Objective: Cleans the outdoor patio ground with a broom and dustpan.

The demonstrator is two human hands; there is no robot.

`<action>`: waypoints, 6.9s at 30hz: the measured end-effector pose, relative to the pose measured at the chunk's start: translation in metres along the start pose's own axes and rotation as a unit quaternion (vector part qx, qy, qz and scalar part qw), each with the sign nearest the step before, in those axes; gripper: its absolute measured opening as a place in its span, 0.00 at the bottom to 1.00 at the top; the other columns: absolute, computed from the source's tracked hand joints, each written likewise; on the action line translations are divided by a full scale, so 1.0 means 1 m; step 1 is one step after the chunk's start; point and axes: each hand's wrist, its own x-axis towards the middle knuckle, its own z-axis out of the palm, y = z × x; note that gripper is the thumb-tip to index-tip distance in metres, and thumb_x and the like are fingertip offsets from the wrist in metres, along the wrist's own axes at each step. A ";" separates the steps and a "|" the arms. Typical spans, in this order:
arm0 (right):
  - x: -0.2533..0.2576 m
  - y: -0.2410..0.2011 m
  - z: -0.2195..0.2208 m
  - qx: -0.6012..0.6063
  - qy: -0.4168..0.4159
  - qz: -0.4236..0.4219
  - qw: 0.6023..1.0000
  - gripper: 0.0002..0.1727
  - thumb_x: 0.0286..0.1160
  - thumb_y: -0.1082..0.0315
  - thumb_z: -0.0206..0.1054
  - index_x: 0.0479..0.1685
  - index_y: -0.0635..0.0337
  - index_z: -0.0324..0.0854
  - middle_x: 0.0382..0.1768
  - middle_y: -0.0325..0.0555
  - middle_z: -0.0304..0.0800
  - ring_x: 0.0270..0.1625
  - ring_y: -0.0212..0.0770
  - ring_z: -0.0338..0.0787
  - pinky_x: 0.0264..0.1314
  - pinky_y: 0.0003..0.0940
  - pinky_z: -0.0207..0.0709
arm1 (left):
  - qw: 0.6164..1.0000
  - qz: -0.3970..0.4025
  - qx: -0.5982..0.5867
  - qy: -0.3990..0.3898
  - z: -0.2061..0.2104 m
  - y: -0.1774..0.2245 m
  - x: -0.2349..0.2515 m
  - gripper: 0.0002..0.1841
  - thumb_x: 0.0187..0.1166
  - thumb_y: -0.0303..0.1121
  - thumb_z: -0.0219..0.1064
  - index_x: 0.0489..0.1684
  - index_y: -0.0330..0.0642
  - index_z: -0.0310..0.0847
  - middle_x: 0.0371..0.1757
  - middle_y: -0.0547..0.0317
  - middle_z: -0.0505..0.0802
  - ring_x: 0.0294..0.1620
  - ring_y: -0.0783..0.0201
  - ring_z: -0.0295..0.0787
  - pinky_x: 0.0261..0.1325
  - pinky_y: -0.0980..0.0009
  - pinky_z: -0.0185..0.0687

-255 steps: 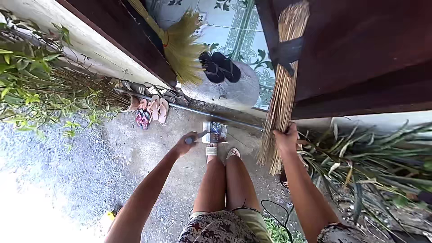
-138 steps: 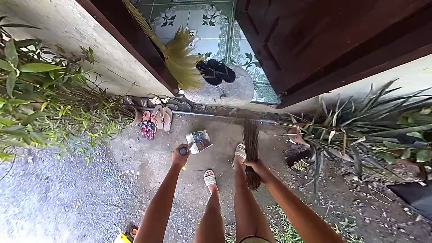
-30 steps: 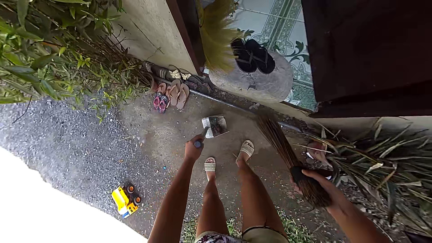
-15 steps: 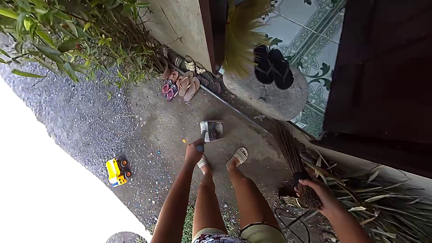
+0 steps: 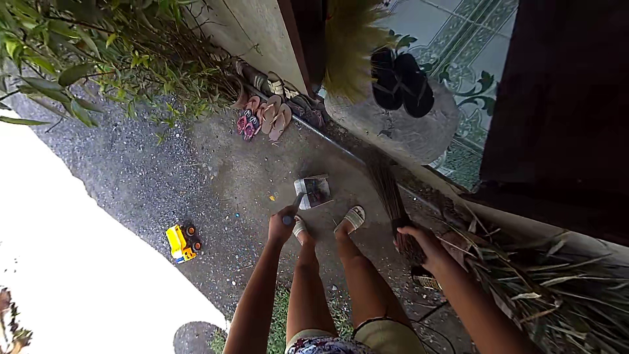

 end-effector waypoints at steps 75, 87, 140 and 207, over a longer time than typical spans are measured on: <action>-0.047 -0.118 -0.135 -0.471 -0.214 -0.106 0.849 0.49 0.63 0.82 0.69 0.92 0.63 0.53 0.87 0.64 0.61 0.83 0.54 0.72 0.80 0.45 0.69 | 0.999 -0.044 -0.012 0.023 0.023 -0.020 -0.015 0.20 0.75 0.23 0.67 0.68 0.35 0.85 0.65 0.40 0.92 0.67 0.45 0.88 0.74 0.47 0.76; 0.057 0.001 0.049 -0.461 -0.121 -0.115 0.871 0.54 0.68 0.76 0.75 0.93 0.70 0.40 0.86 0.74 0.56 0.86 0.67 0.64 0.86 0.57 0.60 | 0.993 -0.041 -0.040 0.101 -0.009 -0.041 -0.022 0.19 0.73 0.23 0.67 0.64 0.33 0.86 0.61 0.41 0.93 0.64 0.48 0.90 0.71 0.50 0.78; -0.068 0.121 0.287 -0.375 -0.257 -0.036 0.890 0.51 0.65 0.82 0.71 0.92 0.63 0.46 0.86 0.67 0.57 0.82 0.56 0.70 0.79 0.47 0.70 | 0.978 -0.038 -0.147 0.143 -0.120 -0.259 -0.030 0.19 0.72 0.17 0.68 0.62 0.27 0.84 0.63 0.37 0.91 0.66 0.51 0.88 0.74 0.56 0.76; -0.079 0.115 0.155 -0.513 -0.068 -0.109 0.849 0.50 0.72 0.78 0.63 0.96 0.58 0.38 0.89 0.67 0.53 0.85 0.60 0.65 0.81 0.56 0.64 | 0.856 -0.247 -0.317 0.324 0.072 -0.324 -0.228 0.16 0.71 0.20 0.68 0.58 0.31 0.87 0.58 0.42 0.94 0.61 0.53 0.90 0.68 0.55 0.80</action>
